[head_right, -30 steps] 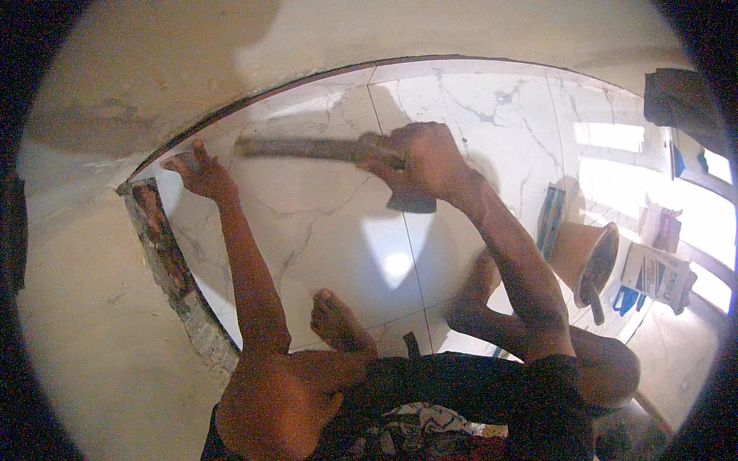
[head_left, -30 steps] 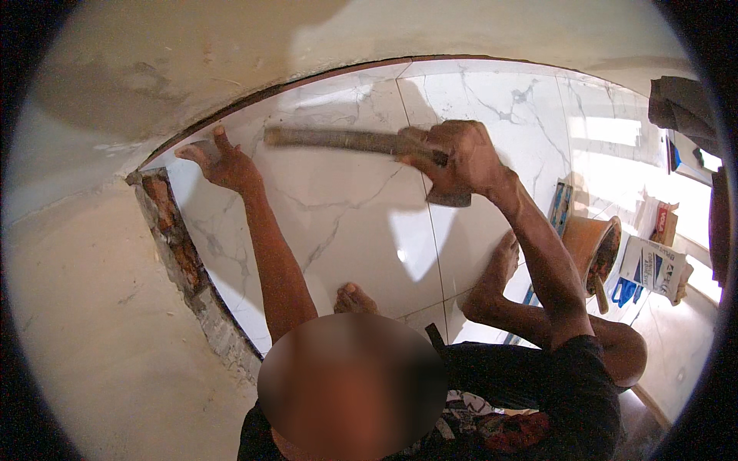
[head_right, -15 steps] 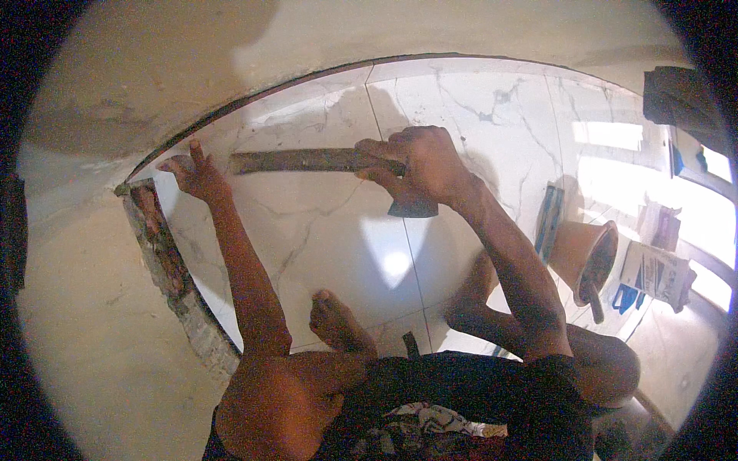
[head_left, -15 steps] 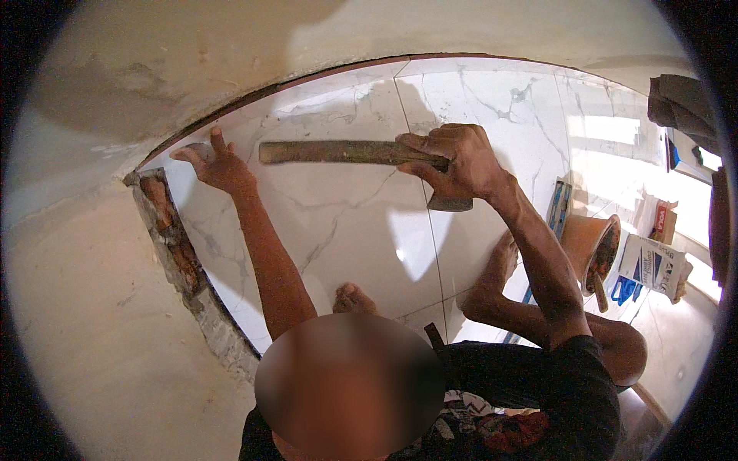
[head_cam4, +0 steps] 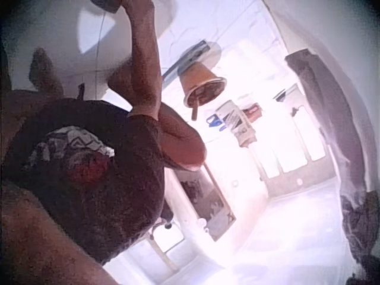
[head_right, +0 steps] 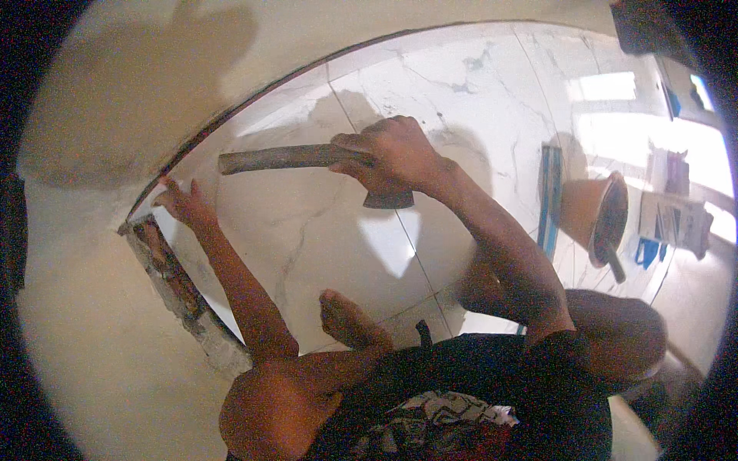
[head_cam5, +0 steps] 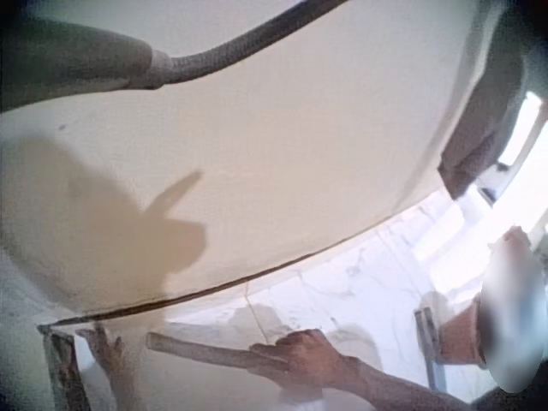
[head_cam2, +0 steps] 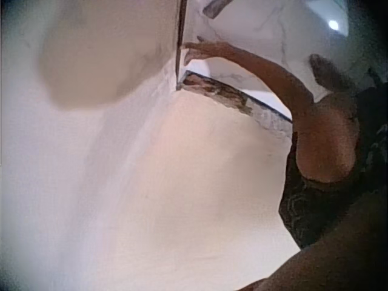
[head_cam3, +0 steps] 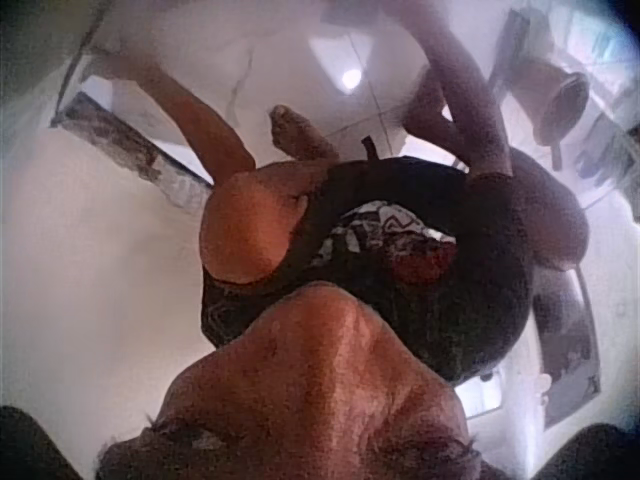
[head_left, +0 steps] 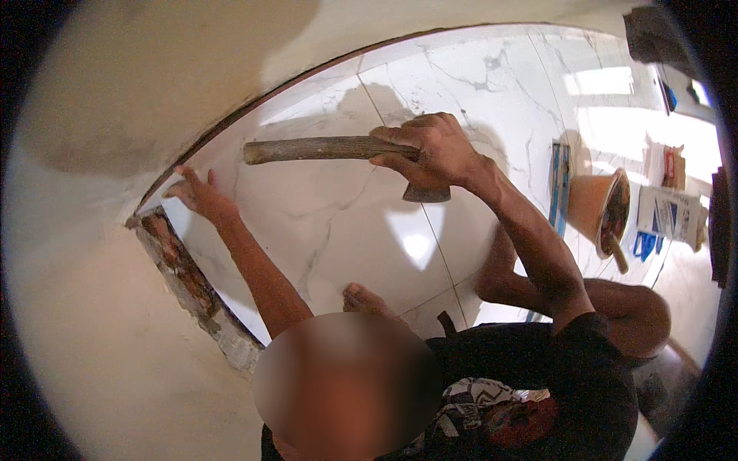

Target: The person applies adhesive to a rectangular tile using a trowel, then places the tile on the floor and taps it with a hammer to secure it.

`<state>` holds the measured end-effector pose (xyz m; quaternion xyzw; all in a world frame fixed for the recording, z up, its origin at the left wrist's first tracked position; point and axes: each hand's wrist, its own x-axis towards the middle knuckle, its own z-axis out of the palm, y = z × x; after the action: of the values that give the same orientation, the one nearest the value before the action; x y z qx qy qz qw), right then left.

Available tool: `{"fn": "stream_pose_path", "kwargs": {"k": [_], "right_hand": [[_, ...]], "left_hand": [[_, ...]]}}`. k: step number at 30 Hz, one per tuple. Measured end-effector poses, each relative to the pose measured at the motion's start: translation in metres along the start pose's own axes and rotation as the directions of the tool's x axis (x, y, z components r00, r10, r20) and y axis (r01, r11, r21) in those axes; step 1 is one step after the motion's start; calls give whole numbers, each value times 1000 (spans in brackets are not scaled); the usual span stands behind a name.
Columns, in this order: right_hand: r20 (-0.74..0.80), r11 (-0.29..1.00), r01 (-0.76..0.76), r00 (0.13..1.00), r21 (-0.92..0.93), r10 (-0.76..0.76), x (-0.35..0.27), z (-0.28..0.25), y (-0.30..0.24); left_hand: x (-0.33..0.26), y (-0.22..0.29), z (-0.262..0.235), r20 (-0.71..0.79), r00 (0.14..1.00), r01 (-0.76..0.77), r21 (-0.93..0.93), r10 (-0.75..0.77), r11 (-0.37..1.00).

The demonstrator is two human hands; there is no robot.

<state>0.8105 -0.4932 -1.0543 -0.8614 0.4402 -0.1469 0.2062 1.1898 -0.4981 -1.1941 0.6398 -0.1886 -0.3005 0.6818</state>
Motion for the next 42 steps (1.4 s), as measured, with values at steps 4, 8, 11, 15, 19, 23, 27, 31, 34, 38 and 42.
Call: {"fn": "stream_pose_path", "kwargs": {"k": [4, 8, 11, 15, 19, 23, 27, 31, 34, 38, 42], "right_hand": [[53, 1000, -21, 998, 17, 20, -4, 3, 4], [-16, 998, 11, 1000, 64, -11, -3, 2, 6], [41, 998, -29, 999, 60, 27, -2, 0, 7], [39, 998, -48, 998, 37, 46, -4, -2, 11], [14, 996, -53, 999, 69, 53, -10, 1, 18], [11, 986, -113, 994, 121, 112, -24, 18, 25], [-24, 965, -159, 986, 209, 168, -39, 48, 32], [-49, 958, -190, 978, 215, 205, -53, 71, 33], [-5, 942, -249, 966, 226, 257, -57, 74, 32], [43, 945, -270, 963, 183, 266, -55, 66, 30], [16, 952, -250, 968, 175, 251, -49, 58, 33]], "left_hand": [[-2, 6, 1, 9, 1000, -19, 83, 18, 996], [-1, 4, 6, -48, 994, -91, 119, 97, 989], [4, -1, 3, -27, 994, -105, 114, 109, 988], [12, -8, -4, -10, 994, -103, 111, 104, 988], [18, -17, -8, -54, 989, -132, 106, 138, 986], [44, -36, -20, -42, 984, -169, 97, 173, 981], [96, -74, -45, -88, 921, -187, 755, 379, 629], [131, -105, -65, 208, 838, -71, 958, 504, -278], [127, -105, -63, 281, 885, 138, 604, 371, -785], [107, -89, -46, 235, 920, 158, 509, 313, -846], [96, -79, -29, 222, 922, 133, 587, 316, -798]]}}
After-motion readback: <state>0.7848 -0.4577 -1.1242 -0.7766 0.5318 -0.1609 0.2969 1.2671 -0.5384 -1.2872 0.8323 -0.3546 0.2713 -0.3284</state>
